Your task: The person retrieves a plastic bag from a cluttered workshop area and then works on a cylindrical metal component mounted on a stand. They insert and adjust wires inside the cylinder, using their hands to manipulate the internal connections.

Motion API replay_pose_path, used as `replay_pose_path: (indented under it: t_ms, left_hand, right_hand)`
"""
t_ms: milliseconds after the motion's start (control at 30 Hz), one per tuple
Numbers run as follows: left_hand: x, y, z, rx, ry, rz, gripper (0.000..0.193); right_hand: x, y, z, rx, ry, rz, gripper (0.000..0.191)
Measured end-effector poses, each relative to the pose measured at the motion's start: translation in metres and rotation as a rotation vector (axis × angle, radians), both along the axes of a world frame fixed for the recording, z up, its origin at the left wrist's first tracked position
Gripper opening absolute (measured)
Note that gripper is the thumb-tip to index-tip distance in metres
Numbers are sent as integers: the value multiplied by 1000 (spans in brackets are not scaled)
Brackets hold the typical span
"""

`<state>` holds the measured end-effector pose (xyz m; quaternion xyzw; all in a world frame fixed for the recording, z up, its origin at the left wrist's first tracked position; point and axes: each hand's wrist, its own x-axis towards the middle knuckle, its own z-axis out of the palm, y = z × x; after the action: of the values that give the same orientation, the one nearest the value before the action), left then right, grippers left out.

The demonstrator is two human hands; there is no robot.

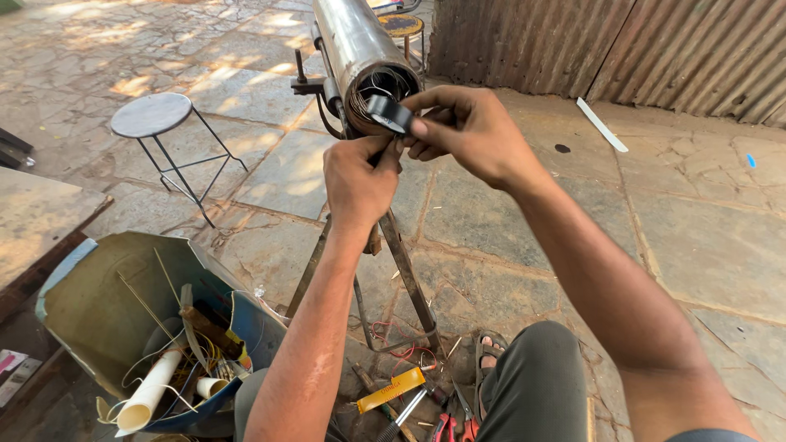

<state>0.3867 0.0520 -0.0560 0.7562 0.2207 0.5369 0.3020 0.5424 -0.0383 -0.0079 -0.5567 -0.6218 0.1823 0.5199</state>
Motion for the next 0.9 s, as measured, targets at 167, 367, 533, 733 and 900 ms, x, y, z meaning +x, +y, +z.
replay_pose_path:
  t_ms: [167,367,533,733,900]
  left_hand:
    - [4,-2,1,116,-15,99,25]
    - [7,-2,6,119,26,109,21]
    - [6,1,11,91,-21,83,17]
    - [2,7,18,-45,76,45,14]
    - [-2,13,22,-110,133,11,14]
  right_hand:
    - [-15,29,-8,-162,193,-241,54]
    - [-23,53,-7,-158,102,-382,45]
    - [-24,53,-5,-103,319,-222,41]
    - [-20,43,-3,-198,255,-228,58]
    - [-13,36,-7,-241,151,-203,65]
